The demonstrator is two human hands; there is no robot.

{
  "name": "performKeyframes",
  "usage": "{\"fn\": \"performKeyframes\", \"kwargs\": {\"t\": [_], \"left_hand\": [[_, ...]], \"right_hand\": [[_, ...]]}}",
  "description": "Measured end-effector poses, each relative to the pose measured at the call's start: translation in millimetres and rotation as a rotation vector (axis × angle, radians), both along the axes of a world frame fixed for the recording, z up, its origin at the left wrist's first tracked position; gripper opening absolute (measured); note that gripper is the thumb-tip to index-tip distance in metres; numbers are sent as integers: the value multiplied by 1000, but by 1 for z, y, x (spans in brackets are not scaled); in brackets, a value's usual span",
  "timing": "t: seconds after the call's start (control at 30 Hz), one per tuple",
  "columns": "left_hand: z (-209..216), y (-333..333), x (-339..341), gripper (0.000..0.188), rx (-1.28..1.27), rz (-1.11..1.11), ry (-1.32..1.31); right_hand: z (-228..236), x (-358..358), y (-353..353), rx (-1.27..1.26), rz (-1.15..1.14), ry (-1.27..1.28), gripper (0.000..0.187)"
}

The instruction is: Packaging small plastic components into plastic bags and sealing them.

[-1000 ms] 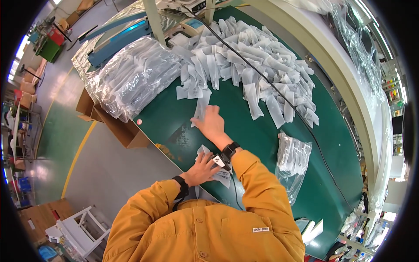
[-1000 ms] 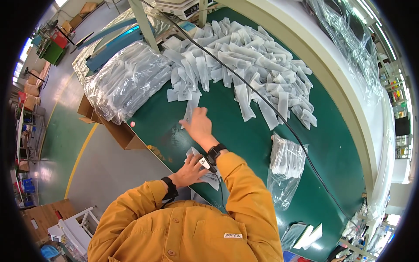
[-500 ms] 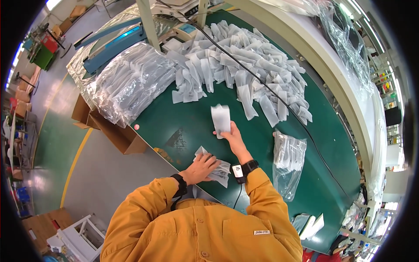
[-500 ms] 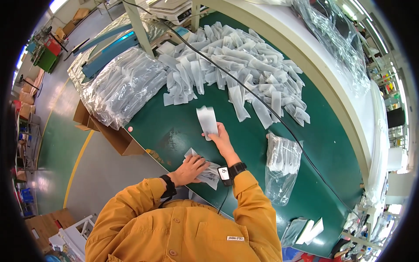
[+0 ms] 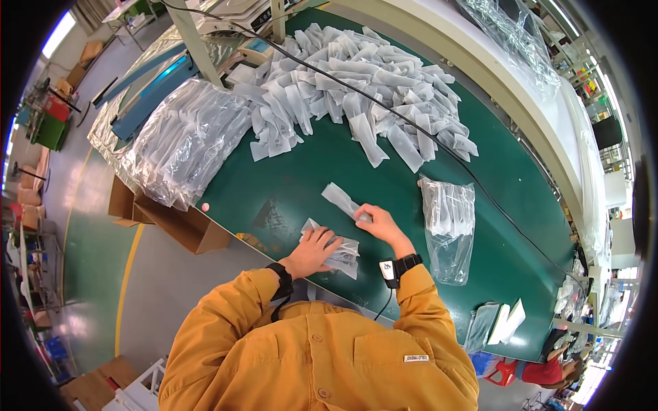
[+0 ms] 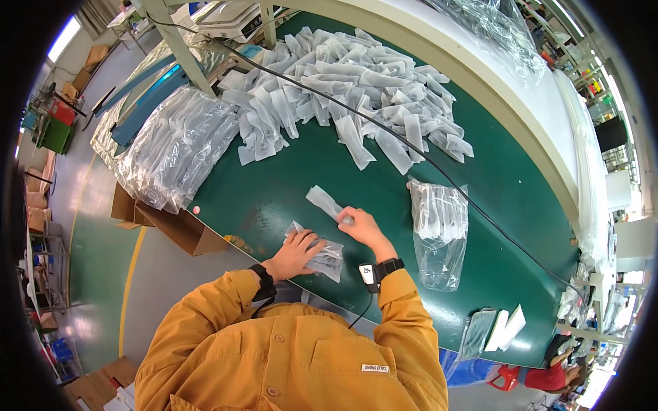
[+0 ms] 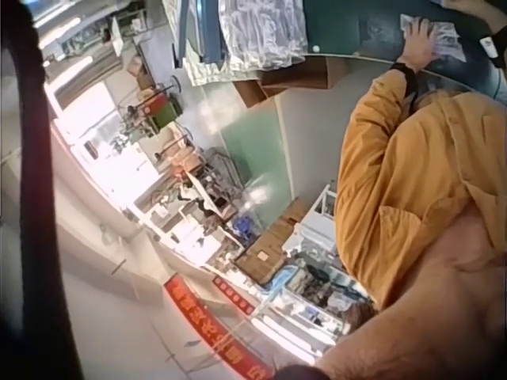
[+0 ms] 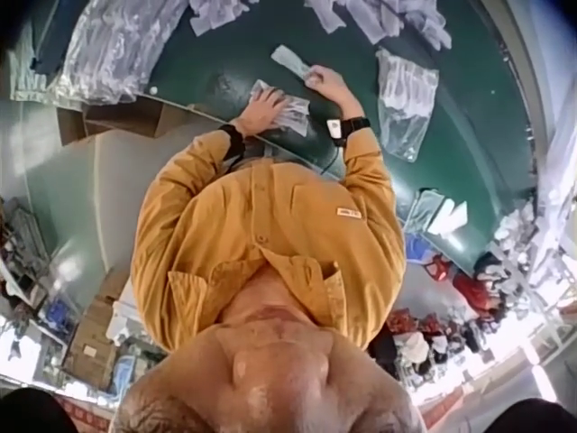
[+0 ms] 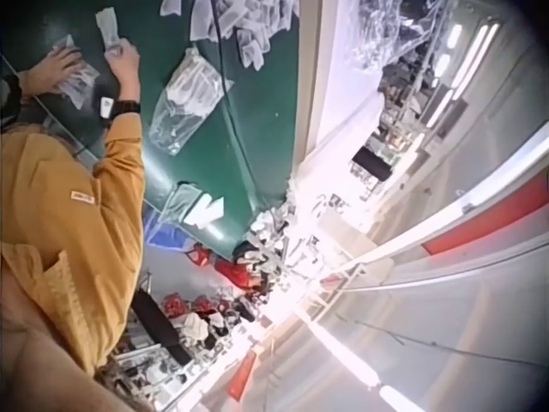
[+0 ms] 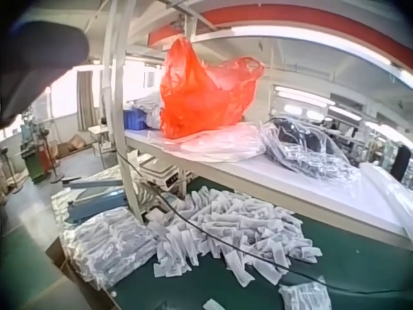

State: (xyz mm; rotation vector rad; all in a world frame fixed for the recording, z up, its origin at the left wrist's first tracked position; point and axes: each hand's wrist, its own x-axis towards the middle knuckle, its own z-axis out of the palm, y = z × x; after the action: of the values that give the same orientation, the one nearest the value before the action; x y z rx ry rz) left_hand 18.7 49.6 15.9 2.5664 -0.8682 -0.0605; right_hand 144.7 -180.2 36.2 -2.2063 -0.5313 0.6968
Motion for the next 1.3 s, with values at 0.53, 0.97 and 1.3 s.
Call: {"fn": "performKeyframes", "kwargs": {"t": [0.53, 0.97, 1.3], "left_hand": [[11, -6, -4, 86, 219, -3, -153], [-5, -6, 7, 89, 254, -56, -87], [-2, -5, 5, 87, 242, -78, -74]], "right_hand": [[-33, 23, 89, 4, -22, -491, 18], [-11, -10, 91, -237, -29, -799, 18], [-8, 7, 48, 427, -381, -205, 15]]}}
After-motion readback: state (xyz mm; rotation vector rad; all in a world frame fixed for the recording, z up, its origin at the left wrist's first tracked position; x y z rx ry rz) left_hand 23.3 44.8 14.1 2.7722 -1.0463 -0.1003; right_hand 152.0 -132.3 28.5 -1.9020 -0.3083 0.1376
